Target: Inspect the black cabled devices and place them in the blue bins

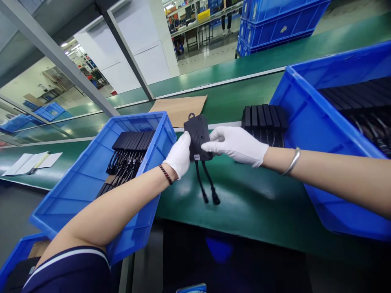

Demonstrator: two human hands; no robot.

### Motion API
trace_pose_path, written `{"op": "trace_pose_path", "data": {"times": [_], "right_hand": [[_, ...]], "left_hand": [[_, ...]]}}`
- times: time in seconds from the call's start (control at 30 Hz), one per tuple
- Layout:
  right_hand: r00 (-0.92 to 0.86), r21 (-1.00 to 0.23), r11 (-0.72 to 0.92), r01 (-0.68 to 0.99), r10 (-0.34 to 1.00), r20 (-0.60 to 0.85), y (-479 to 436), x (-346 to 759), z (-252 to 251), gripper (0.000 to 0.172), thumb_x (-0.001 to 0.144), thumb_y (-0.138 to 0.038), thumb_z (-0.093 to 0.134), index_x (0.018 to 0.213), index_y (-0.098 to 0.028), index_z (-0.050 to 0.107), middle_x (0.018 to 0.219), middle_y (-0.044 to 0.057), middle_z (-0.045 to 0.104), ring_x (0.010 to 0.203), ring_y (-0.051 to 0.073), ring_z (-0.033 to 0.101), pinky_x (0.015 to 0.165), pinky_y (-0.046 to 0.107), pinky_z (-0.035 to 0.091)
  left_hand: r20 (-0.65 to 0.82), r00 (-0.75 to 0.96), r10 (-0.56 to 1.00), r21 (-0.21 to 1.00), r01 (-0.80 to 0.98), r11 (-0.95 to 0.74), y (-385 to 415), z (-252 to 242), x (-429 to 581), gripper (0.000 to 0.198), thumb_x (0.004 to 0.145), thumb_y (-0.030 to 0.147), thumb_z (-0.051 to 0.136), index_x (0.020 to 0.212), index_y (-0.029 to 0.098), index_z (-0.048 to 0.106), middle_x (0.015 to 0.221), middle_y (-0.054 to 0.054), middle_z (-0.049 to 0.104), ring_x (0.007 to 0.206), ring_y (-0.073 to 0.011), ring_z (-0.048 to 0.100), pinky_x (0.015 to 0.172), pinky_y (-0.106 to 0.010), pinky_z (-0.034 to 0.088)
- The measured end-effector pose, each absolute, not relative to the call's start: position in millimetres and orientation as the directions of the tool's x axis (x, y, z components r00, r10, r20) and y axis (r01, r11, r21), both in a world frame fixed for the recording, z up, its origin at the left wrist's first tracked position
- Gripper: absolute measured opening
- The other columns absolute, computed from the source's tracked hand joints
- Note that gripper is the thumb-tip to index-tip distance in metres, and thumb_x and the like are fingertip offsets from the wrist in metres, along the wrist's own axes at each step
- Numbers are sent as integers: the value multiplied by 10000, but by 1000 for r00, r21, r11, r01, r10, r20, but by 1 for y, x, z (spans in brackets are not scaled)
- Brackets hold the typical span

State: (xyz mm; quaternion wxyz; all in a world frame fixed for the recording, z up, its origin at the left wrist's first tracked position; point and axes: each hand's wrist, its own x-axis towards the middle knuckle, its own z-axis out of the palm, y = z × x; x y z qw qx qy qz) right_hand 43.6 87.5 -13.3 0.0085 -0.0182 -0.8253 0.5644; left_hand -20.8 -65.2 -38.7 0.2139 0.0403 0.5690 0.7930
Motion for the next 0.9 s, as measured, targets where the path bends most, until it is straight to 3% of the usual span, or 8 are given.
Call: {"op": "trace_pose_path", "data": {"times": [0.07, 0.27, 0.37, 0.53, 0.7, 0.9], "right_hand": [[-999, -915, 404, 26, 30, -15, 81, 50, -11, 310, 674, -383, 790, 702, -165, 571, 658, 13, 637, 607, 142, 590, 566, 245, 471], [-998, -974, 219, 52, -13, -57, 79, 51, -15, 293, 960, -330, 454, 746, -153, 548, 794, 60, 679, 653, 121, 638, 614, 227, 509], [-996, -980, 180, 80, -32, -87, 78, 48, -19, 223, 968, -235, 407, 818, -147, 547, 861, 65, 683, 694, 112, 649, 611, 205, 504], [-984, -955, 290, 70, -137, -114, 71, 58, -17, 143, 914, -152, 461, 992, -130, 578, 896, 57, 688, 735, 109, 652, 596, 186, 482], [-980, -910, 413, 43, -158, -118, 76, 60, -15, 222, 877, -300, 587, 1038, -148, 598, 838, 41, 693, 727, 128, 649, 531, 185, 447], [-994, -940, 332, 84, -39, -102, 84, 47, -18, 96, 871, -165, 526, 878, -137, 617, 880, 56, 692, 724, 118, 636, 583, 195, 476]], "left_hand": [[-158, -901, 403, 950, -250, -186, -65, -44, -18, 284, 988, 326, 434, 1028, 171, 668, 1107, -55, 675, 1039, -181, 612, 939, -300, 476], [-101, -907, 410, 988, -139, -65, -63, -47, -25, 325, 959, 413, 481, 839, 157, 641, 809, -32, 667, 757, -149, 605, 753, -253, 483], [-128, -914, 386, 980, -177, -95, -62, -42, -30, 345, 946, 448, 502, 832, 144, 618, 764, -39, 651, 719, -148, 610, 725, -251, 486], [-200, -898, 393, 958, -263, -113, -63, -35, -30, 389, 977, 459, 419, 823, 138, 573, 605, -16, 581, 578, -145, 588, 633, -264, 499], [-239, -918, 317, 918, -320, -236, -62, -36, -31, 299, 997, 336, 416, 873, 126, 588, 714, -44, 648, 739, -157, 651, 803, -300, 533], [-152, -953, 263, 880, -252, -402, -62, -37, -40, 233, 985, 193, 412, 1043, 92, 614, 1016, -106, 683, 988, -176, 646, 991, -346, 476]]}}
